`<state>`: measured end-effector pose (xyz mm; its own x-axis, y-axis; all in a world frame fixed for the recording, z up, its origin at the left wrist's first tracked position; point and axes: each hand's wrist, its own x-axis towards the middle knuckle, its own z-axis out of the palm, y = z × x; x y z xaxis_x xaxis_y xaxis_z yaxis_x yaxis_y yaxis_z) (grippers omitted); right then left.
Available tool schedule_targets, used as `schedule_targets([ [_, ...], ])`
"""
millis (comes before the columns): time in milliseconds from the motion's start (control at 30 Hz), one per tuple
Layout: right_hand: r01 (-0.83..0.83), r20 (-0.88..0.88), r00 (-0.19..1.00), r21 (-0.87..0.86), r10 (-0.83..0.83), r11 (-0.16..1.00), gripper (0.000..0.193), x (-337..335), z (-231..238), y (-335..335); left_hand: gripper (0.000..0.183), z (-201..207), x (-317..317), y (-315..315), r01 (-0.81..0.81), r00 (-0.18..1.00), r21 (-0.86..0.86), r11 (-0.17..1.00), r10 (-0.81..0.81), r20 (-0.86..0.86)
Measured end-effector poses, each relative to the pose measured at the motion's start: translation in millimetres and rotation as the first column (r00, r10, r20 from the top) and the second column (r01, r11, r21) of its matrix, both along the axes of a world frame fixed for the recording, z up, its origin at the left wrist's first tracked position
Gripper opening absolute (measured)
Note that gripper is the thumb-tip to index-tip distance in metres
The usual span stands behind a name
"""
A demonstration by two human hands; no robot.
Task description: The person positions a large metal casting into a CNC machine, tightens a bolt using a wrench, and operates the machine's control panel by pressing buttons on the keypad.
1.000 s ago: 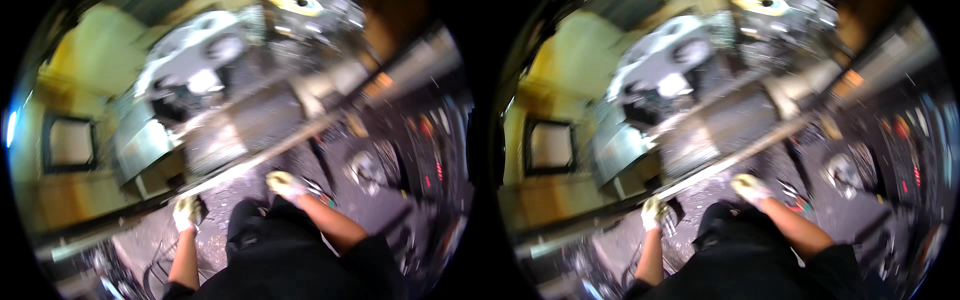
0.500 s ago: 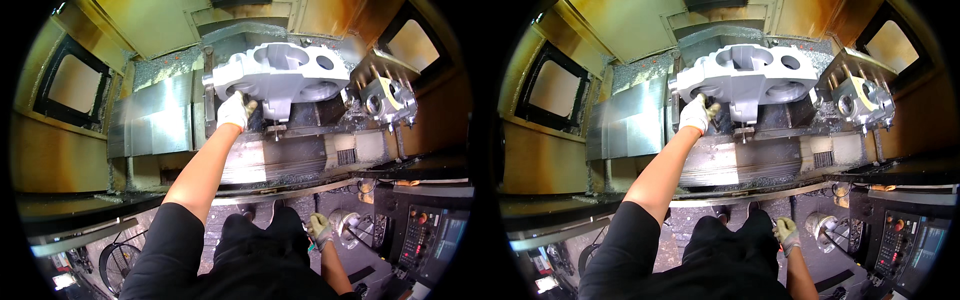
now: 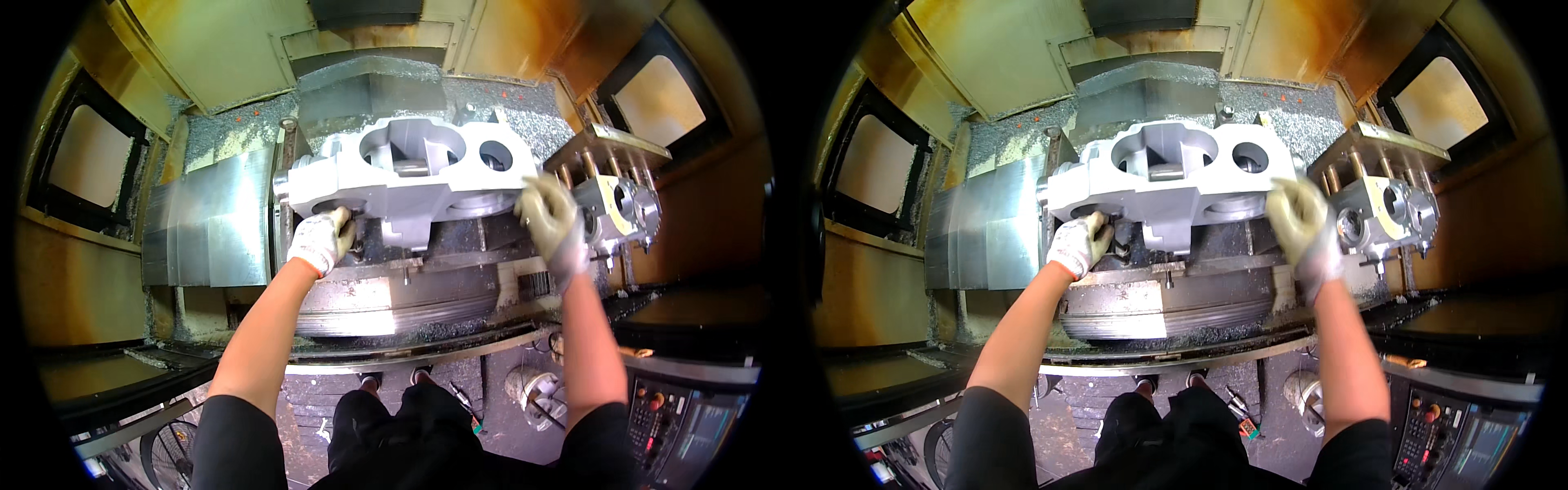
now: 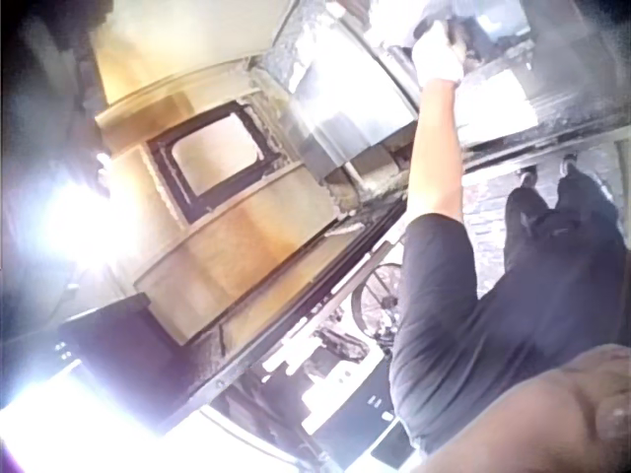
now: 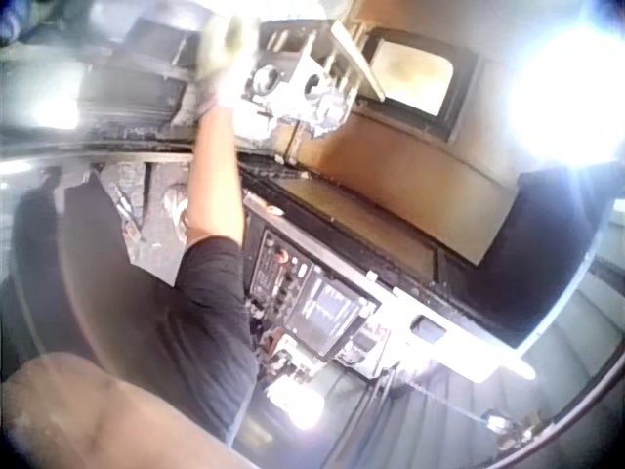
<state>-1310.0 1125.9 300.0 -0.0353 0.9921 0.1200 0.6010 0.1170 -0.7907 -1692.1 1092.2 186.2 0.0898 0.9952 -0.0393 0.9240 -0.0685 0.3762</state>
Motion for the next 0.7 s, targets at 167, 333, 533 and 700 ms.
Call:
schedule_targets([
  [167,-0.097,0.289,0.950,-0.093,0.120,0.991,0.053,-24.9,31.0,171.8,0.027,13.8,9.6,4.5,-0.067,0.997,-0.156,0.985,0.061,-0.041],
  [333,-0.128,0.529,0.806,-0.284,0.267,0.950,0.036,-49.7,-14.3,252.4,0.044,20.2,5.8,-18.8,-0.086,0.996,-0.025,0.996,0.086,0.000],
  [533,-0.354,0.495,0.794,-0.098,0.354,0.930,0.025,-44.0,-82.6,296.9,0.035,47.7,21.2,-49.8,-0.015,0.995,0.381,0.924,-0.025,0.098],
  [700,-0.398,0.491,0.777,-0.100,0.393,0.912,0.016,-37.7,-67.5,283.1,0.021,18.2,47.9,-77.5,-0.145,0.962,0.444,0.884,0.022,0.272],
])
